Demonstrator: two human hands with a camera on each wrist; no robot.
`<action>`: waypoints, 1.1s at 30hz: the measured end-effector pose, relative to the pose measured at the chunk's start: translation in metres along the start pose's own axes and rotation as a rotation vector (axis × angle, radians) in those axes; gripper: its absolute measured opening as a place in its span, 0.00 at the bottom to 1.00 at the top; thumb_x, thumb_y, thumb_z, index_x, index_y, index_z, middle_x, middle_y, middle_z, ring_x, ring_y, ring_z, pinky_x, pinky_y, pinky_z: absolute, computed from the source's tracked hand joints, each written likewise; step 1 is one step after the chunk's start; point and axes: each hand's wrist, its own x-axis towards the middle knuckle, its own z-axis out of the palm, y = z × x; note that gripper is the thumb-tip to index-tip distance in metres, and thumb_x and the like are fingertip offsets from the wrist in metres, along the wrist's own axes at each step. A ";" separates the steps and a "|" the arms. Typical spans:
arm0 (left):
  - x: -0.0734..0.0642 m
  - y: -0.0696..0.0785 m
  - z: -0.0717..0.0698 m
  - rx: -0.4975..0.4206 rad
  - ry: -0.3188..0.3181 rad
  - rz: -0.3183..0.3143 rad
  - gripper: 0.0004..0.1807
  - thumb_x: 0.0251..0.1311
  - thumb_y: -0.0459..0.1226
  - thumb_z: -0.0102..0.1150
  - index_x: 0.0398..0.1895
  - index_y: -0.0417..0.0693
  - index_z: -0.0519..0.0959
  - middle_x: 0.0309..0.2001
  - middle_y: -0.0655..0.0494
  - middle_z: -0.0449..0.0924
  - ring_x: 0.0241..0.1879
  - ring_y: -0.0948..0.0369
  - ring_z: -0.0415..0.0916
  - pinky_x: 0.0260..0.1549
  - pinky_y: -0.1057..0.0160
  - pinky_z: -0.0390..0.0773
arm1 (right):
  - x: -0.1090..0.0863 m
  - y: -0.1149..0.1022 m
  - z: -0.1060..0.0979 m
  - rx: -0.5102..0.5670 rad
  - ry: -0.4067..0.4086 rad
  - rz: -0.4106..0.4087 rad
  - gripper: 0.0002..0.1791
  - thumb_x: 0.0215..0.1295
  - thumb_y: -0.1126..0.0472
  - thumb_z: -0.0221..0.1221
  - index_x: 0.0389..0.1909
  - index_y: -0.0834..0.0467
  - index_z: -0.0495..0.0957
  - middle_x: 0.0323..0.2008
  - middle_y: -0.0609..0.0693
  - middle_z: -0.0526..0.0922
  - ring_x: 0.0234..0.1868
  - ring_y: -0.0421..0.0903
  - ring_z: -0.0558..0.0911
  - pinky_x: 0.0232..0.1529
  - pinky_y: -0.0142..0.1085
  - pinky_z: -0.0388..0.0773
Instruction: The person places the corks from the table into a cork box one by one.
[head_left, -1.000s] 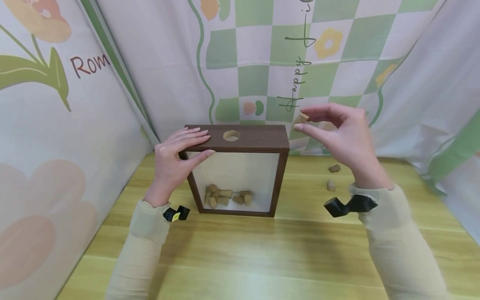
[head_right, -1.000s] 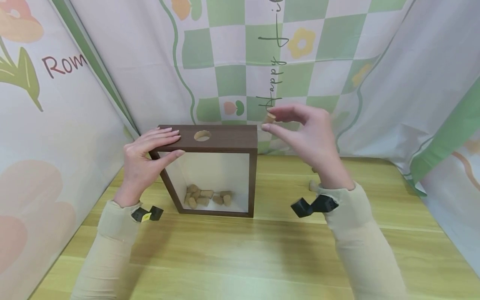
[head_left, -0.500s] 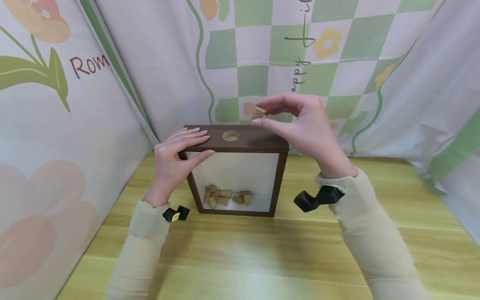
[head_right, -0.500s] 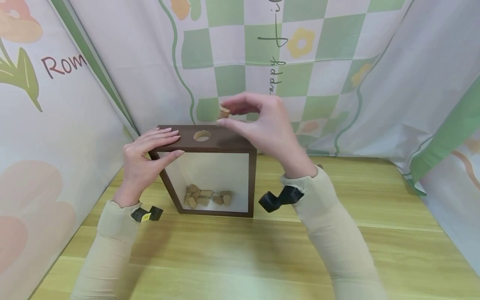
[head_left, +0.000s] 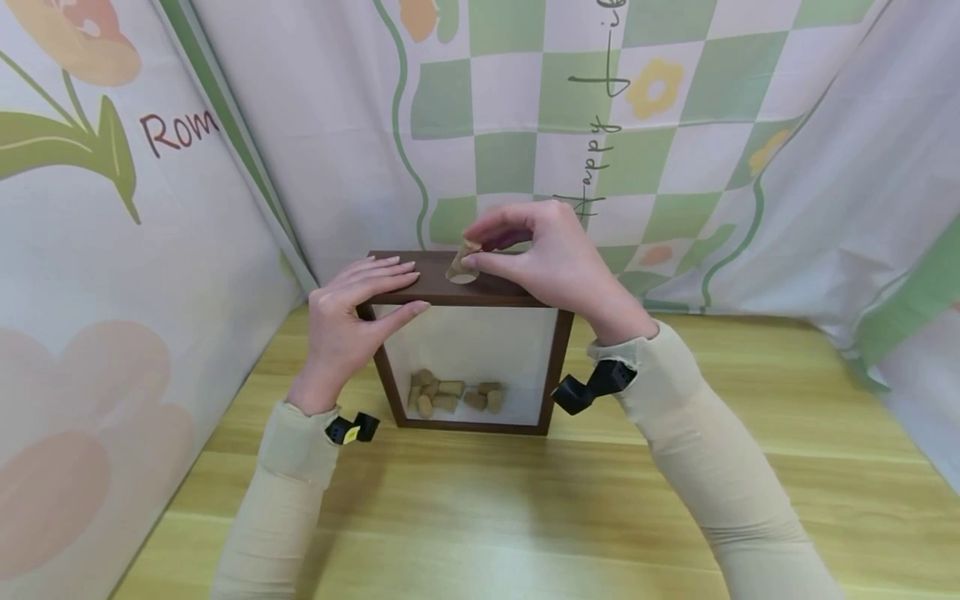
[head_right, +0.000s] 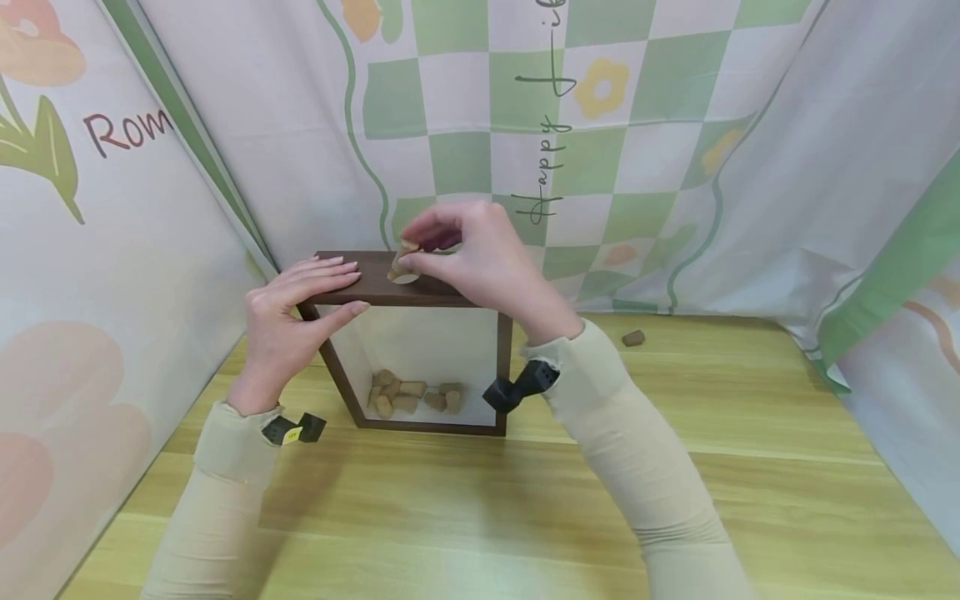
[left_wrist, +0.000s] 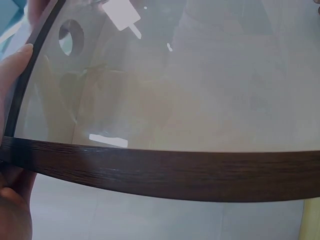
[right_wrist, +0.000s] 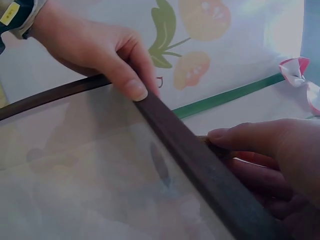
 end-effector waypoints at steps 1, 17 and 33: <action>0.000 0.000 0.000 -0.001 0.001 0.000 0.22 0.48 0.34 0.82 0.49 0.44 0.89 0.49 0.53 0.87 0.55 0.53 0.82 0.65 0.53 0.71 | 0.000 0.001 0.001 -0.008 -0.010 0.010 0.12 0.60 0.59 0.75 0.43 0.56 0.89 0.38 0.44 0.88 0.39 0.38 0.85 0.45 0.33 0.82; 0.000 0.000 0.001 -0.012 0.018 0.011 0.22 0.47 0.33 0.82 0.48 0.44 0.89 0.49 0.54 0.87 0.54 0.54 0.82 0.65 0.53 0.72 | -0.004 0.002 -0.001 0.017 0.079 0.019 0.13 0.63 0.54 0.72 0.46 0.54 0.90 0.42 0.45 0.89 0.41 0.38 0.86 0.48 0.35 0.82; 0.000 -0.002 0.002 -0.025 0.026 0.016 0.21 0.47 0.34 0.82 0.47 0.43 0.89 0.48 0.53 0.87 0.54 0.53 0.82 0.65 0.52 0.72 | -0.038 0.011 -0.038 -0.024 0.195 0.150 0.15 0.63 0.51 0.72 0.49 0.50 0.89 0.46 0.43 0.88 0.47 0.41 0.84 0.51 0.32 0.78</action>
